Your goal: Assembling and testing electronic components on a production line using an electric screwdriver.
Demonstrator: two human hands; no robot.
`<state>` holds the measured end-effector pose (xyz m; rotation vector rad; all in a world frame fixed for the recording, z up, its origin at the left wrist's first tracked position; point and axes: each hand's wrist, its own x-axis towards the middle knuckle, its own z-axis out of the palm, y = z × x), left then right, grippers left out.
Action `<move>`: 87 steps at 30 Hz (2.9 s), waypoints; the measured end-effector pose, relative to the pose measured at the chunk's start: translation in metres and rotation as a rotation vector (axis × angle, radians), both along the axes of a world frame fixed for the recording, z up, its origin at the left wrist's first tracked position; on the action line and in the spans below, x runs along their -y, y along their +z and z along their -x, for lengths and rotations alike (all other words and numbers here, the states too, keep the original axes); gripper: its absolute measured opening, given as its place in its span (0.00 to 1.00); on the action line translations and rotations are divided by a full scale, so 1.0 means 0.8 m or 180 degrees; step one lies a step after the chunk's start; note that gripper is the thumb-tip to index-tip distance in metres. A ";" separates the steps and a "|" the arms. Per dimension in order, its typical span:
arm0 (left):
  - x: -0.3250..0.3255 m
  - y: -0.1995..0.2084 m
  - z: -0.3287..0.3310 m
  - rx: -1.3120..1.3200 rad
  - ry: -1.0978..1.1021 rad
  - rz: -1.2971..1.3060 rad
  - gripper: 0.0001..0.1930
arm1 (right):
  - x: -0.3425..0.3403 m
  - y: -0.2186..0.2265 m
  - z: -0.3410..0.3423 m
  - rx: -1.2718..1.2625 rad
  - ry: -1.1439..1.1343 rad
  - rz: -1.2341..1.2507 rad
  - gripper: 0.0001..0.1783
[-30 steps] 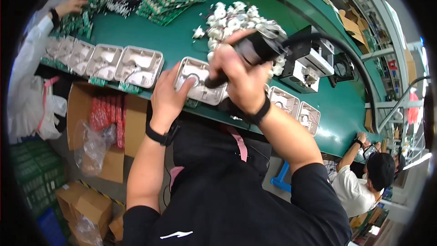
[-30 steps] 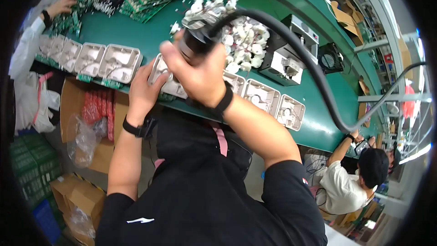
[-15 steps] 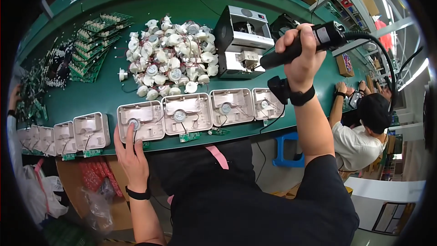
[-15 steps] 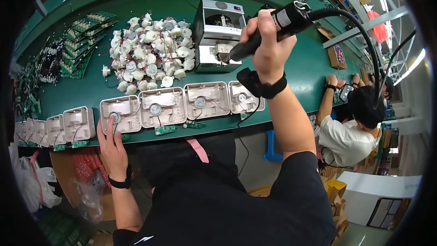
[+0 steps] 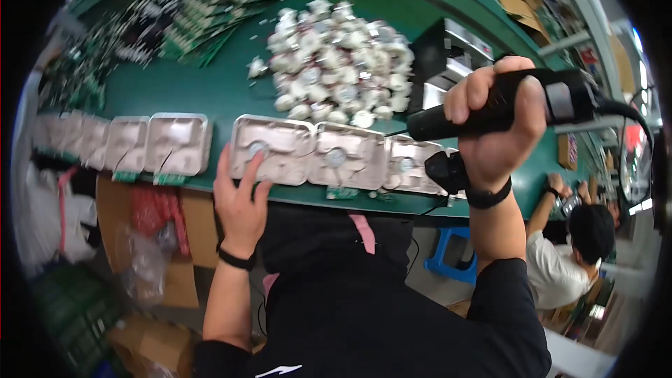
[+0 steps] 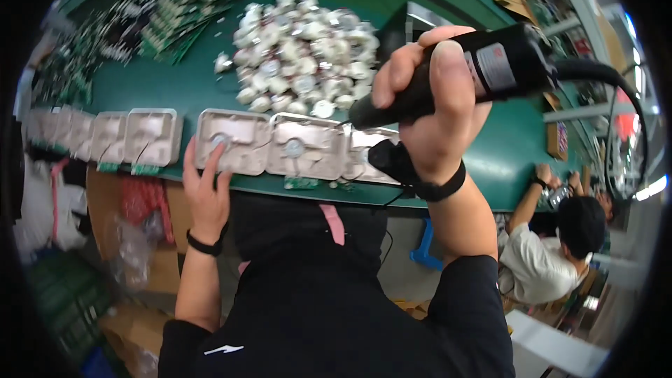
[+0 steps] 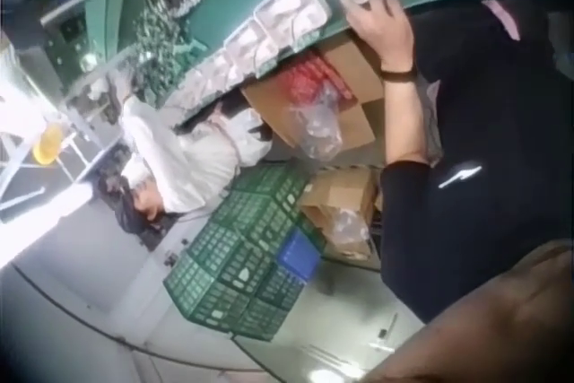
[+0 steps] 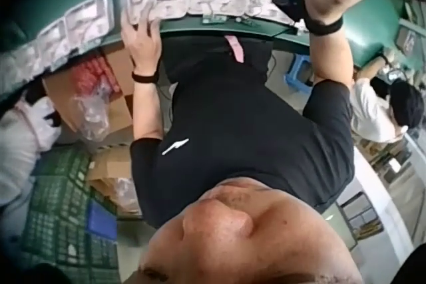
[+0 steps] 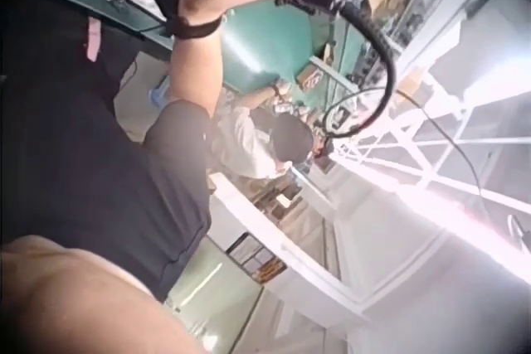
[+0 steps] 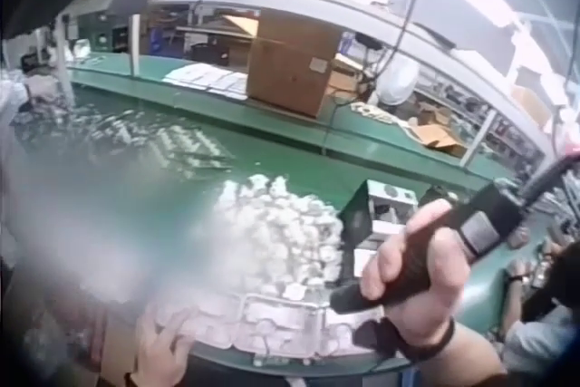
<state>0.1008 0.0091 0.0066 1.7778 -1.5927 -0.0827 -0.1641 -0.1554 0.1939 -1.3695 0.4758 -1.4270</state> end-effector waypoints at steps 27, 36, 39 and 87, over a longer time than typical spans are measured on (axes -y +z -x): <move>-0.005 -0.006 -0.005 -0.0259 0.0208 0.0053 0.24 | -0.034 -0.103 -0.242 -0.0944 0.1493 0.0305 0.20; -0.004 -0.003 -0.001 -0.0155 0.0192 0.0188 0.27 | -0.043 -0.093 -0.245 -0.0604 0.1319 0.0211 0.18; -0.007 0.001 -0.005 -0.0204 0.0098 0.0252 0.26 | -0.049 -0.072 -0.238 -0.0442 0.0979 -0.0009 0.14; -0.091 0.092 -0.024 -0.4001 -0.0557 0.0259 0.09 | -0.129 -0.082 0.036 -0.4673 -0.1753 0.1300 0.11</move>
